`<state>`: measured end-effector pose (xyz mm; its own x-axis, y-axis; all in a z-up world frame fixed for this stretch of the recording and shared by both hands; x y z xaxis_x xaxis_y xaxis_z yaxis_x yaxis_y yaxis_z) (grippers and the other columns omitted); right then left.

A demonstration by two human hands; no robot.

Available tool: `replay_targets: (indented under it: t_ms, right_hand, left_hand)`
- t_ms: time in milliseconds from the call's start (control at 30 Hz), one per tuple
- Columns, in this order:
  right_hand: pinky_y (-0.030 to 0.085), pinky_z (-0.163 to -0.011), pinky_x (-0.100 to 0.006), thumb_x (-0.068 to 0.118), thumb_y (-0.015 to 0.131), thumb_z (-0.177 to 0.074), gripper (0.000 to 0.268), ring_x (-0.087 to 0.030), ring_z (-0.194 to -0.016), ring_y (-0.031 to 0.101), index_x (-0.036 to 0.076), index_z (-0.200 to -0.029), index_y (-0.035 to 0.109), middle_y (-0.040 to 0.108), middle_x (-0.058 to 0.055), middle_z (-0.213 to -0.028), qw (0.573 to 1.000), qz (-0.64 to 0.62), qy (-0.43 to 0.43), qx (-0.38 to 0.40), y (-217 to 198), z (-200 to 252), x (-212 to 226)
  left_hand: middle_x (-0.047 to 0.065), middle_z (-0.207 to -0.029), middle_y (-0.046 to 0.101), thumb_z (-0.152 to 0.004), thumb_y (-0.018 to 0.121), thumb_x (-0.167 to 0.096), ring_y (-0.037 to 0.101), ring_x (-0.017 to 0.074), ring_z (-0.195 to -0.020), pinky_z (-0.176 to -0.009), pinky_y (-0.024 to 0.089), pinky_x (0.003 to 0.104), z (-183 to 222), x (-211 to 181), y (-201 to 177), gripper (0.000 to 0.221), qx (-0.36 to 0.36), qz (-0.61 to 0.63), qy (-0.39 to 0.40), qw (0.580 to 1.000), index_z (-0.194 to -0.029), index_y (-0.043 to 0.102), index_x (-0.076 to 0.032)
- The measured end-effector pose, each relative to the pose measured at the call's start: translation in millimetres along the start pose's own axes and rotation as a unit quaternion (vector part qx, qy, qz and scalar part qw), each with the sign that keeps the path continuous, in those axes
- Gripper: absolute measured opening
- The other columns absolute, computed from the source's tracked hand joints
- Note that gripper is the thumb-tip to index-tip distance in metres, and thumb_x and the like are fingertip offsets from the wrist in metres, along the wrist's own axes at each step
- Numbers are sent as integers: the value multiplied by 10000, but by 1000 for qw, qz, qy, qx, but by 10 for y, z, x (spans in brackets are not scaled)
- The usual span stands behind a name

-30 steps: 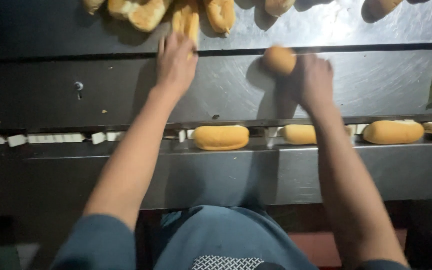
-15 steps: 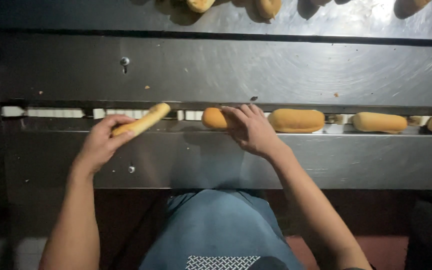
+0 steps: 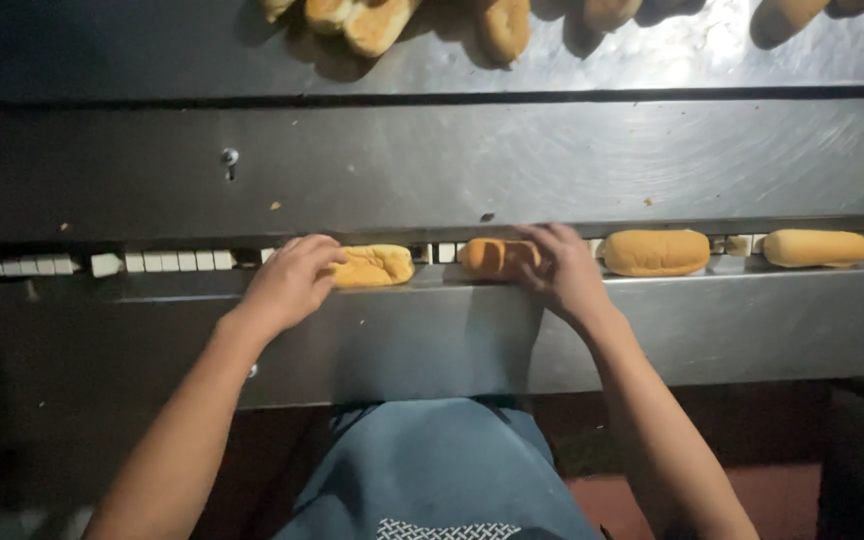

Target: Placing bread rolls from a pile into slots on a moving conveyor belt in a bakery production area.

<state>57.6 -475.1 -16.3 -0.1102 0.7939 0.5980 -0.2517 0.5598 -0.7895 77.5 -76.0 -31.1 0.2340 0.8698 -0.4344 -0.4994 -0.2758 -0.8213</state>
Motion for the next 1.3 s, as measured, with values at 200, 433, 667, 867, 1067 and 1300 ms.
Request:
replay_targets:
  t_ms: [200, 433, 667, 867, 1067, 1300]
  right_hand:
    - [533, -868, -546, 139, 852, -939, 384, -439, -996, 692, -26, -1227, 658, 677, -251, -1043, 964, -20, -20, -266, -898, -833, -505]
    - [552, -875, -298, 533, 765, -868, 630, -151, -1040, 628, 83, -1220, 497, 647, -51, -1165, 914, -283, 160, -242, -1183, -2340, -1173]
    - [461, -877, -482, 10, 710, -796, 393, -389, -1044, 557, 67, -1155, 560, 555, -167, -1130, 950, 107, -12, -293, -840, -1458, -890]
    - [377, -1113, -539, 209, 908, -865, 502, -454, -1308, 466, 7, -1210, 604, 444, -244, -1365, 938, 136, -96, -304, -638, -1047, -537]
    - [451, -977, -481, 149, 948, -816, 616, -395, -1105, 612, 7, -1276, 563, 585, -161, -1106, 972, 119, -16, -204, -664, -1420, -704]
    - [463, -929, -497, 139, 894, -764, 707, -435, -1004, 613, 72, -1399, 590, 643, -186, -1064, 988, -145, -37, 23, 2, -374, 487]
  left_hand:
    - [247, -1496, 455, -959, 756, -133, 392, 463, -1429, -1167, 232, 664, -1054, -821, -991, 476, -211, 96, -5, 973, -1385, 577, -22]
    - [133, -1545, 240, -909, 853, -183, 268, 436, -1359, -995, 490, 620, -2320, -715, -984, 610, -256, -6, -111, 960, -1411, 506, -184]
    - [128, -1114, 576, -877, 777, -153, 668, 337, -1009, -818, 557, 422, -1685, -563, -800, 251, -318, 203, -60, 924, -1094, 661, -105]
    - [26, -1020, 662, -929, 678, -247, 653, 130, -895, -672, 493, 220, -557, 32, -357, 240, -247, 632, -152, 718, -1133, 614, -140]
    - [8, -1114, 677, -896, 666, -326, 642, 192, -1022, -773, 510, 276, -59, 503, -94, 184, -200, 722, -237, 619, -1051, 596, -257]
    - [212, -1112, 663, -777, 930, -552, 690, 371, -1045, -745, 560, 516, -298, 584, -97, 736, -163, 447, -259, 840, -1182, 566, -58]
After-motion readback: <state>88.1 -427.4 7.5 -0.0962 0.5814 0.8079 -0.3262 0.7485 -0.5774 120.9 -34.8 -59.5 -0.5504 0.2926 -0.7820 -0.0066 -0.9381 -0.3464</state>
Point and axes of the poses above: each hand's wrist, its own z-axis away from the middle knuckle, its own y-axis out of the palm, x = y × z, the point moved 4 cm from there along -z, towards the middle knuckle
